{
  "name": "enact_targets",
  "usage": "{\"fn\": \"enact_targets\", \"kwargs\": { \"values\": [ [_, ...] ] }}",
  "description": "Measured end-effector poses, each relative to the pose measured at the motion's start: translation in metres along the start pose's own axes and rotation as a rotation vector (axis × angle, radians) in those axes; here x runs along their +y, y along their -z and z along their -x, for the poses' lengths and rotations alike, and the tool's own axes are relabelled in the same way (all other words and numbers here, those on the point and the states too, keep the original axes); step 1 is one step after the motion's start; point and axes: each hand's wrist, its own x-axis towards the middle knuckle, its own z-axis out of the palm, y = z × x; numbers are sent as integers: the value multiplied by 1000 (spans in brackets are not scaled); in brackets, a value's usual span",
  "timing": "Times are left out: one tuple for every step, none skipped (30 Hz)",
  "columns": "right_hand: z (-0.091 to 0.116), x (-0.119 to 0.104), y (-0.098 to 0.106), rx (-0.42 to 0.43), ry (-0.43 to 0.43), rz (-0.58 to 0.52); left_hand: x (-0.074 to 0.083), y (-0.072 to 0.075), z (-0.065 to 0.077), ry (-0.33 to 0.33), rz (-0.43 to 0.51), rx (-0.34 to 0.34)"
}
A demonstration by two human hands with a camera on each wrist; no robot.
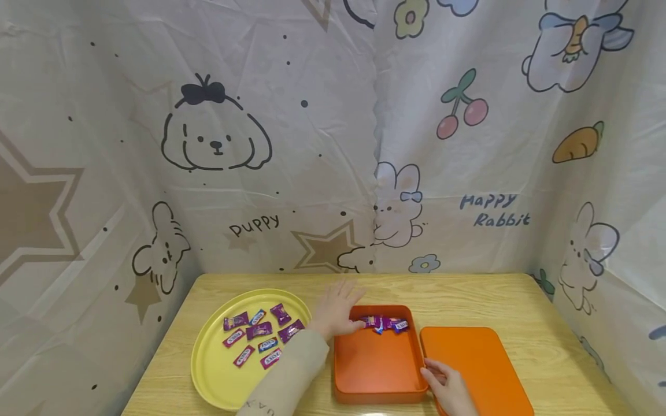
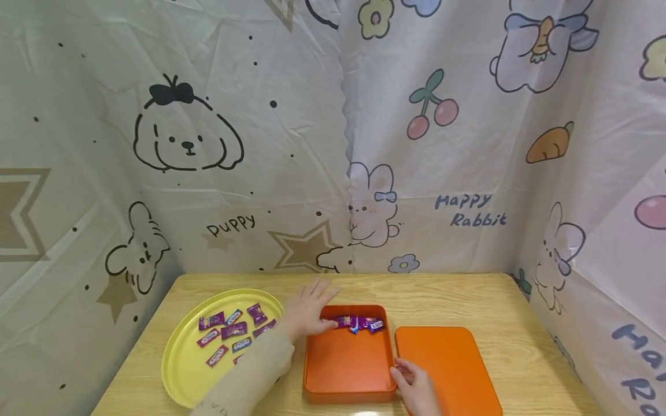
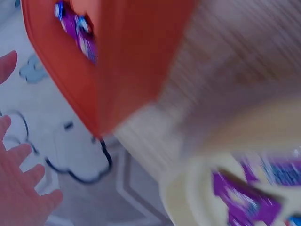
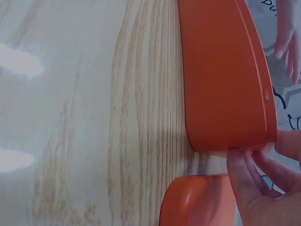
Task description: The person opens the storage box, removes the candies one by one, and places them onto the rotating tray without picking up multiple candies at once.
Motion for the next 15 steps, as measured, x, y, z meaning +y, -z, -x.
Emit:
{"fn": "enact_targets", "kwargs": {
  "values": [
    [0,0,0,-1,-2,-1,6,-2,-4,-8,-27,-16],
    [0,0,0,-1,-4,-1,13,-3,-7,-18,-49,-30],
    [0,0,0,-1,-4,-2,19,-4,-10,-28,-63,-41],
    [0,0,0,-1,-3,-3,25,-5,-13,-37,-68,-49],
    [0,0,0,0,0,-4,31,-6,-15,-49,-76,-51],
    [0,0,0,3,2,-7,36,-8,-17,-58,-83,-55],
    [0,1,0,6,4,-9,42,-9,-19,-67,-87,-59],
    [0,1,0,8,9,-13,47,-10,-21,-76,-91,-65],
    [0,2,-1,14,13,-21,51,-12,-23,-84,-94,-66],
    [1,2,-1,19,17,-26,55,-15,-25,-91,-102,-70],
    [0,3,-1,20,22,-24,59,-17,-27,-102,-110,-75],
    [0,3,-1,22,26,-25,62,-20,-28,-112,-107,-80],
    [0,3,-1,23,28,-31,64,-24,-31,-126,-105,-82],
    [0,3,-1,24,30,-36,67,-26,-33,-138,-106,-88],
    [0,4,-1,22,30,-39,69,-28,-34,-148,-106,-92]
  ]
}}
